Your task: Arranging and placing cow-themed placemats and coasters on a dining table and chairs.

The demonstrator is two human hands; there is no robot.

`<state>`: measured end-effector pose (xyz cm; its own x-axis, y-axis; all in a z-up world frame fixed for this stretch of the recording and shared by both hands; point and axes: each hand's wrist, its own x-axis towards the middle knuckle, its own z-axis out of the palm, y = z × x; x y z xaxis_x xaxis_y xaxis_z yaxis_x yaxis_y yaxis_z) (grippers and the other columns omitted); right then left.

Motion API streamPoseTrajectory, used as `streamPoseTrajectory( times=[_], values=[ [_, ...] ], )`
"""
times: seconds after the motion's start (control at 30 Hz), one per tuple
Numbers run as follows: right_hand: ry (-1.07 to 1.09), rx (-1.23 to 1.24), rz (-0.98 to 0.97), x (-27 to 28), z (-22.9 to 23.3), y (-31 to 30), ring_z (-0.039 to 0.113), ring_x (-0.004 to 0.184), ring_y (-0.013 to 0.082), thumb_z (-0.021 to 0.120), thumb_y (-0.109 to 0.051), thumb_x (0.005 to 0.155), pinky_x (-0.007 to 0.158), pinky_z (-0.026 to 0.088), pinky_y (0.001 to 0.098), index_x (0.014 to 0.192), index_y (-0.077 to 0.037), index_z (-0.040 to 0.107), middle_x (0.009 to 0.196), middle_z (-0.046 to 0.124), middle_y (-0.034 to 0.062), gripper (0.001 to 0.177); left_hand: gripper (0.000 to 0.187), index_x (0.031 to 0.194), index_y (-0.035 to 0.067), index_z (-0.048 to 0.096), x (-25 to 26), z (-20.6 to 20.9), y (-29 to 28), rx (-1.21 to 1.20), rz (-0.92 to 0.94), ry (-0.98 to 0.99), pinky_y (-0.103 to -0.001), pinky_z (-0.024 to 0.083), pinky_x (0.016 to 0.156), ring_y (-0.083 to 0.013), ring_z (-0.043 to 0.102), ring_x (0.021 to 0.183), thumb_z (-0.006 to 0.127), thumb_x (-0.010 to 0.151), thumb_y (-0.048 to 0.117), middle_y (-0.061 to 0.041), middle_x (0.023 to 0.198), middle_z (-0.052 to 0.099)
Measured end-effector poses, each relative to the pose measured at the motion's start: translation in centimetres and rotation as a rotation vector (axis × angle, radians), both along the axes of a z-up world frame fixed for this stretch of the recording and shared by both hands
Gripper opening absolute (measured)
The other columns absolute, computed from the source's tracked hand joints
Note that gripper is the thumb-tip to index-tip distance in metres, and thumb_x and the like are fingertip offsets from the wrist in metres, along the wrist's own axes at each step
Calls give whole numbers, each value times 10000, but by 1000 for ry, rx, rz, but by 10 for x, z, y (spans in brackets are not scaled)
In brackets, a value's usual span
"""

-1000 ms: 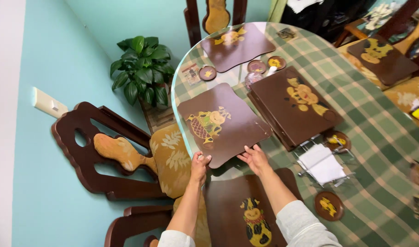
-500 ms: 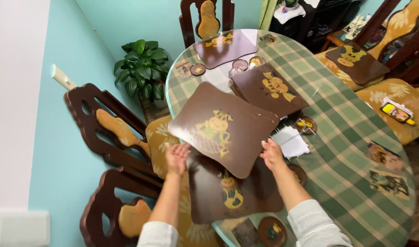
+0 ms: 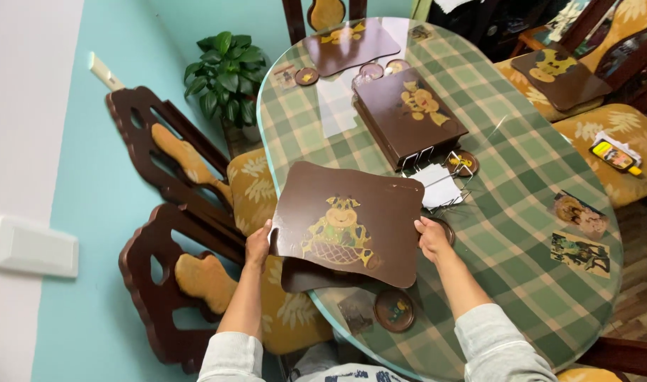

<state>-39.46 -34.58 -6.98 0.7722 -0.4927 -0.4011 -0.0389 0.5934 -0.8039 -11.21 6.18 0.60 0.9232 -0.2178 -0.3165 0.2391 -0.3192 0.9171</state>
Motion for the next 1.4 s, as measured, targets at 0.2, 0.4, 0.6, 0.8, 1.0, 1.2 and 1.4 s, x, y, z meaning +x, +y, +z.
streamPoseTrajectory(
  times=[0.2, 0.4, 0.6, 0.8, 1.0, 1.2, 1.4],
  values=[
    [112, 9, 111, -5, 12, 12, 667, 1043, 175, 448, -172, 1067, 845, 563, 382, 1395, -31, 550, 1241, 678, 63, 372, 667, 974, -78, 771, 3, -12, 25, 172, -61, -9, -350, 486, 773, -183, 567, 787, 655, 967, 578, -97, 861, 685],
    [78, -51, 188, 4, -36, 8, 639, 894, 138, 520, -196, 1082, 666, 475, 334, 1408, -49, 577, 1154, 701, 36, 361, 525, 1158, 34, 736, 14, -36, 28, 224, -124, -127, -315, 500, 855, -155, 674, 940, 683, 909, 494, -62, 1034, 760],
    [265, -57, 150, 17, 13, 35, 678, 905, 107, 576, -255, 1029, 718, 555, 317, 1310, -88, 650, 1105, 709, -1, 335, 438, 1125, 33, 736, 2, -50, 26, 336, 49, -15, -358, 519, 866, -217, 690, 951, 810, 845, 361, -111, 1065, 762],
    [403, -200, 16, 31, -38, 26, 573, 884, 156, 700, -148, 982, 712, 433, 332, 1367, -42, 660, 1124, 702, 51, 401, 404, 1094, 29, 727, -8, -91, 22, 313, 144, 9, -360, 515, 857, -228, 680, 931, 847, 835, 314, -123, 1049, 756],
    [326, -288, 7, 30, -76, 15, 665, 1085, 203, 564, 106, 809, 928, 504, 309, 1378, 53, 583, 1228, 709, 115, 572, 399, 1143, 2, 675, -14, -142, 11, 28, 201, 79, -361, 513, 828, -225, 644, 895, 812, 863, 250, -111, 1004, 727],
    [382, -376, 36, 25, -51, 25, 629, 1209, 246, 521, 133, 759, 982, 482, 322, 1448, 37, 522, 1383, 656, 146, 697, 431, 1187, 16, 675, -26, -144, 5, 123, 165, 41, -354, 525, 846, -225, 673, 933, 818, 850, 244, -115, 1055, 740],
    [641, -536, 95, 27, -31, 34, 568, 1324, 272, 630, 9, 784, 1047, 461, 360, 1558, -77, 414, 1501, 549, 164, 809, 399, 1152, 24, 701, -35, -136, -2, 231, 178, 27, -342, 531, 845, -223, 706, 917, 826, 824, 212, -116, 1034, 771]
  ],
)
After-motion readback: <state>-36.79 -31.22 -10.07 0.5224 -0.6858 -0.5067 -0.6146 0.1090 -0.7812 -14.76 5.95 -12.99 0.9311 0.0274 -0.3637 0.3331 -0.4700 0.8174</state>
